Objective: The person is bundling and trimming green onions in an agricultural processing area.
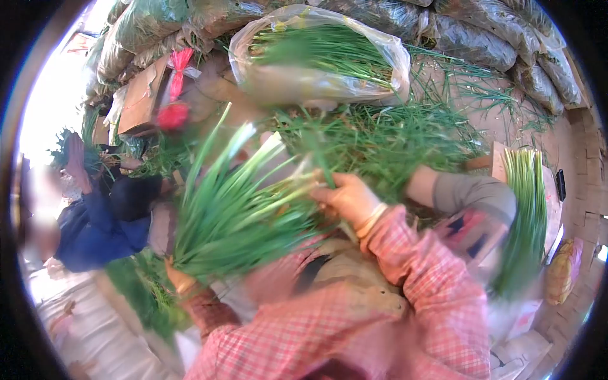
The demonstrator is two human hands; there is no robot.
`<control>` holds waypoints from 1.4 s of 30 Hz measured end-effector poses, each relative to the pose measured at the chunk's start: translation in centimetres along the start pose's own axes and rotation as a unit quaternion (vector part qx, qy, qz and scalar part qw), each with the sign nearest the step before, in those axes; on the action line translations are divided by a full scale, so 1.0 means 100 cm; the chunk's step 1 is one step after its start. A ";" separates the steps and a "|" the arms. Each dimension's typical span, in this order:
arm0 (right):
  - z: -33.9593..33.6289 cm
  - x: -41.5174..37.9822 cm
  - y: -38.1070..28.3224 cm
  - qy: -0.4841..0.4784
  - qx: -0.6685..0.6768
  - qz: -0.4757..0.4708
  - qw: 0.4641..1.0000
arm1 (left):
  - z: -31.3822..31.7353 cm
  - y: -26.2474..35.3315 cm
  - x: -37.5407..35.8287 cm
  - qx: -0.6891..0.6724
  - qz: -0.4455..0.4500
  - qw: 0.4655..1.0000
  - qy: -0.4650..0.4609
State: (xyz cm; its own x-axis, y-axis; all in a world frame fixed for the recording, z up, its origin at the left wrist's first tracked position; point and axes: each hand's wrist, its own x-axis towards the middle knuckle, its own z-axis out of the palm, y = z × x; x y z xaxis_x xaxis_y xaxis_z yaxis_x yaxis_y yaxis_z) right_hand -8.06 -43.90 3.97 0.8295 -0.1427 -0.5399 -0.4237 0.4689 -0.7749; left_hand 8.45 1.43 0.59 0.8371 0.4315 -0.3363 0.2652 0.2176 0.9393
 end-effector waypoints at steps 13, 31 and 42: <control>-0.079 -0.005 -0.029 0.204 -0.213 -0.190 0.937 | 0.020 0.000 -0.017 -0.057 -0.056 0.996 -0.027; -0.048 0.029 -0.073 0.090 -0.522 -0.207 0.823 | 0.042 0.016 -0.029 -0.016 -0.034 0.998 -0.050; -0.054 0.046 -0.054 0.083 -0.506 -0.282 0.811 | 0.059 0.014 -0.018 -0.025 -0.033 0.997 -0.065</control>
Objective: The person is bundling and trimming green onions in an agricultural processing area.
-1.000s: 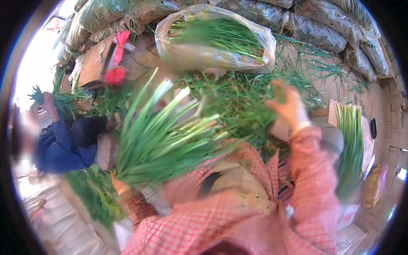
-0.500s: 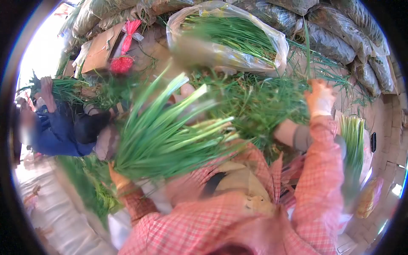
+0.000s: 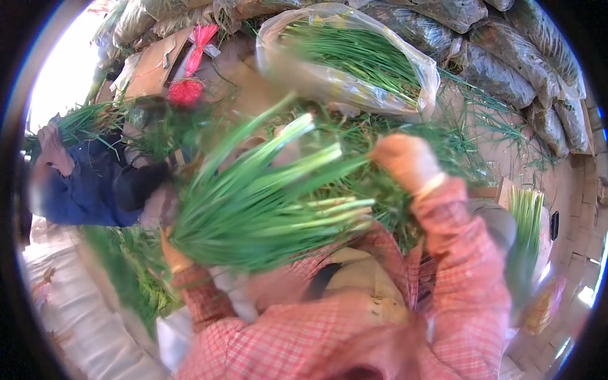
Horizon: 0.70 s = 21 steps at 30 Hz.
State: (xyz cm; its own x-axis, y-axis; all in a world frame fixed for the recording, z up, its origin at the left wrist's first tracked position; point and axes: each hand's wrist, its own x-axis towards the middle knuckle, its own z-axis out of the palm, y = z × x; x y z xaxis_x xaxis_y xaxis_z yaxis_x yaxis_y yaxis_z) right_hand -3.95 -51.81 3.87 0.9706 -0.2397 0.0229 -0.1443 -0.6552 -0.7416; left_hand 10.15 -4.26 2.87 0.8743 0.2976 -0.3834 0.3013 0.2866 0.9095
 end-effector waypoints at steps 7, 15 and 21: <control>-0.056 0.003 0.075 0.007 -0.363 0.196 0.911 | 0.009 0.001 0.006 0.040 -0.036 0.999 0.006; 0.052 0.079 -0.050 -0.132 0.406 0.190 0.884 | 0.017 0.004 0.010 -0.038 -0.056 0.998 -0.011; 0.002 0.045 0.005 0.061 0.360 0.138 0.920 | 0.021 0.000 0.017 -0.044 0.011 0.998 -0.048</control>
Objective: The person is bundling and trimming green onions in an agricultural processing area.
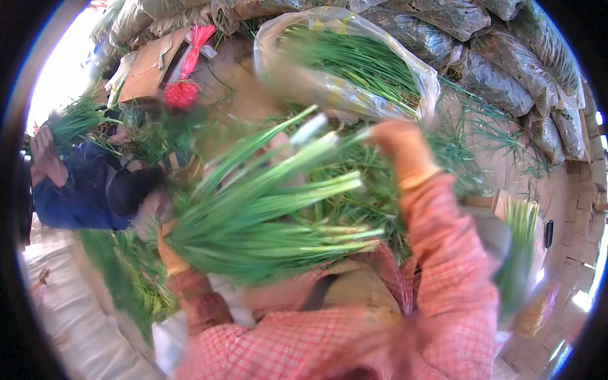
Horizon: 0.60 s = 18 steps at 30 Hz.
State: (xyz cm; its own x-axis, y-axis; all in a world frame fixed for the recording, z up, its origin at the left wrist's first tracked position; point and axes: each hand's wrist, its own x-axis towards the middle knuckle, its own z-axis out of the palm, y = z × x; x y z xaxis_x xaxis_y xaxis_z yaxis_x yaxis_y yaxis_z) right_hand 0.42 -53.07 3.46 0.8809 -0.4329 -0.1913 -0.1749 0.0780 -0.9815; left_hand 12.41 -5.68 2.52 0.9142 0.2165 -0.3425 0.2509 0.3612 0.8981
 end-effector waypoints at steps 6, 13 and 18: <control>-0.164 -0.003 0.030 0.276 -0.633 0.011 0.723 | -0.007 -0.002 0.013 -0.105 -0.029 0.992 -0.070; 0.033 0.020 -0.054 -0.168 -0.304 -0.037 0.937 | 0.008 0.006 0.011 -0.136 -0.042 0.985 -0.101; 0.071 0.021 -0.050 -0.329 -0.260 -0.011 0.908 | 0.011 0.011 0.011 -0.256 -0.091 0.954 -0.131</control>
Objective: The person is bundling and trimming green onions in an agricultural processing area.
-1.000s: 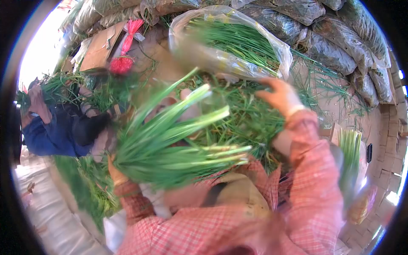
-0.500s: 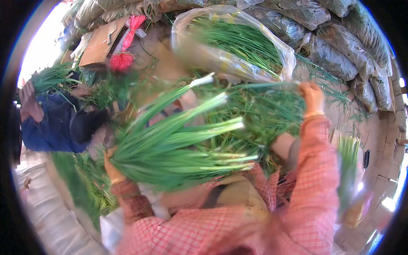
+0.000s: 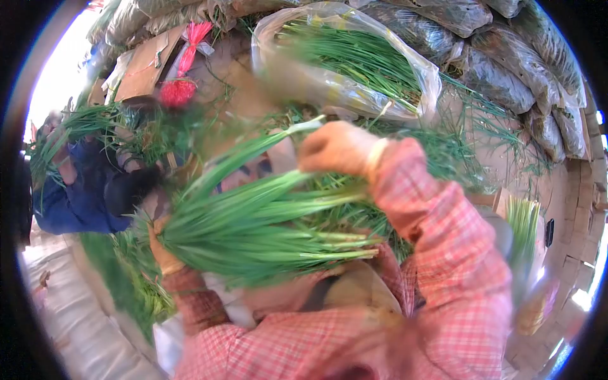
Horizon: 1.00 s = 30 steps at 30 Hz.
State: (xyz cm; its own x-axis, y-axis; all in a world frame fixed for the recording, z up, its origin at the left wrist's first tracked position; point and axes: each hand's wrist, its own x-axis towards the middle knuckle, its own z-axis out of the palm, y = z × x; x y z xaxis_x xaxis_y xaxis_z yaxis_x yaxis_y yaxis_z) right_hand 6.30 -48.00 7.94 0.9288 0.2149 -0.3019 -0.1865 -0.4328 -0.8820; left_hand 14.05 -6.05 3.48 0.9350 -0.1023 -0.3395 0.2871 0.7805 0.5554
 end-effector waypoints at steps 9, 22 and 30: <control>-0.002 0.036 0.003 0.238 -0.493 -0.244 0.800 | 0.011 -0.007 0.005 0.046 0.014 0.999 0.009; -0.040 -0.057 0.037 0.235 -0.012 0.090 0.968 | -0.039 -0.019 -0.014 0.301 0.022 0.938 0.170; 0.020 -0.013 0.005 0.153 0.343 0.063 0.925 | -0.031 -0.020 -0.022 0.281 -0.026 0.943 0.175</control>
State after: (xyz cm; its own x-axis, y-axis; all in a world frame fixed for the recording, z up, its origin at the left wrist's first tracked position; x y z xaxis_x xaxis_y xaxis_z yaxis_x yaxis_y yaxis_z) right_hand 4.36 -46.76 7.20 0.9131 -0.1021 -0.3947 -0.3619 0.2427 -0.9000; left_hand 10.74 -5.43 0.75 0.8187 0.1546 -0.5530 0.4880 0.3202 0.8120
